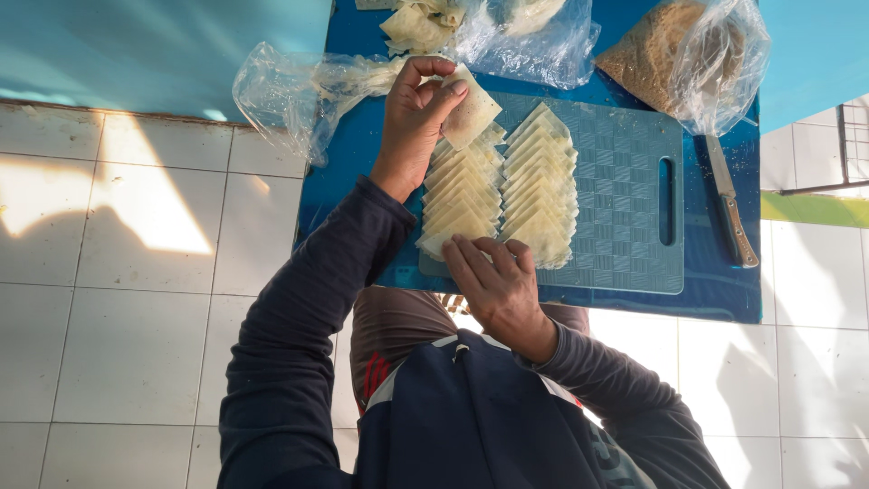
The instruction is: The person sits at a low table and folds thin square dough wrappers by hand, one at a time, pressing each fold closed and placing the folded piece in rows on a cutting board. They take new wrappers from a plastic bag and build up a growing stack of folded pieces.
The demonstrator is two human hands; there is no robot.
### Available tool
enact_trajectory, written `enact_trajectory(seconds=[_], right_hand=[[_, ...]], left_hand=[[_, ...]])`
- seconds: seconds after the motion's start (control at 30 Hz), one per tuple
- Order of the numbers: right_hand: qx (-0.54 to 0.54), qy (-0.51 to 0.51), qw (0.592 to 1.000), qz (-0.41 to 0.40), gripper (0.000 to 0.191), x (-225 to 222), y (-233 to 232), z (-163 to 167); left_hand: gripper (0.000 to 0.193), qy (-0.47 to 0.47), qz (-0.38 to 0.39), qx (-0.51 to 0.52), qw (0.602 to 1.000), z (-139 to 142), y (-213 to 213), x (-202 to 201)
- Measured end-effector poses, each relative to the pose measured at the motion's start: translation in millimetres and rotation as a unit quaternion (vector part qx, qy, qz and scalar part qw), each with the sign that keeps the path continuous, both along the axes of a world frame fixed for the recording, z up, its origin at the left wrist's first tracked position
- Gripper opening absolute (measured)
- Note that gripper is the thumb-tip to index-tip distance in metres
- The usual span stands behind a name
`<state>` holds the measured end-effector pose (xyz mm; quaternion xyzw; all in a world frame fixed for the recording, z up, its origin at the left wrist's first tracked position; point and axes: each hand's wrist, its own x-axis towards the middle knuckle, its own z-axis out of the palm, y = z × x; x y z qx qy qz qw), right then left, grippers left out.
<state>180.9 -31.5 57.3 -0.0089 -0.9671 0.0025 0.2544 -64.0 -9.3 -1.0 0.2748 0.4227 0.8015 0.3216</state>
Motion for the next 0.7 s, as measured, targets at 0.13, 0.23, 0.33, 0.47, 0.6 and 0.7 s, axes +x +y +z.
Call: enact_trajectory(seconds=[0.13,0.23,0.33,0.47,0.6,0.7], right_hand=[[0.005,0.004,1.000,0.022,0.043,-1.5,1.8,-8.2],[0.006,0.009,0.999,0.030,0.041,-0.8,3.0,-12.9],[0.007,0.016,0.999,0.036,0.040,0.0,3.7,-16.2],[0.004,0.013,0.999,0.034,0.040,-0.7,2.9,-16.4],[-0.008,0.014,0.999,0.035,0.039,-3.3,1.5,-11.6],[-0.070,0.025,0.996,0.048,0.038,-2.6,3.7,-7.3]], left_hand=[[0.022,-0.004,-0.005,0.018,1.000,0.9,0.9,-0.5],[0.021,0.002,-0.002,0.016,1.000,0.8,0.4,-0.2],[0.021,0.005,-0.004,0.009,1.000,0.2,-0.6,0.1],[0.021,0.007,-0.005,0.007,1.000,1.8,-0.9,-0.4],[0.021,0.022,-0.004,-0.019,1.000,4.4,-2.8,0.5],[0.023,0.020,-0.024,0.003,1.000,5.8,-3.1,2.6]])
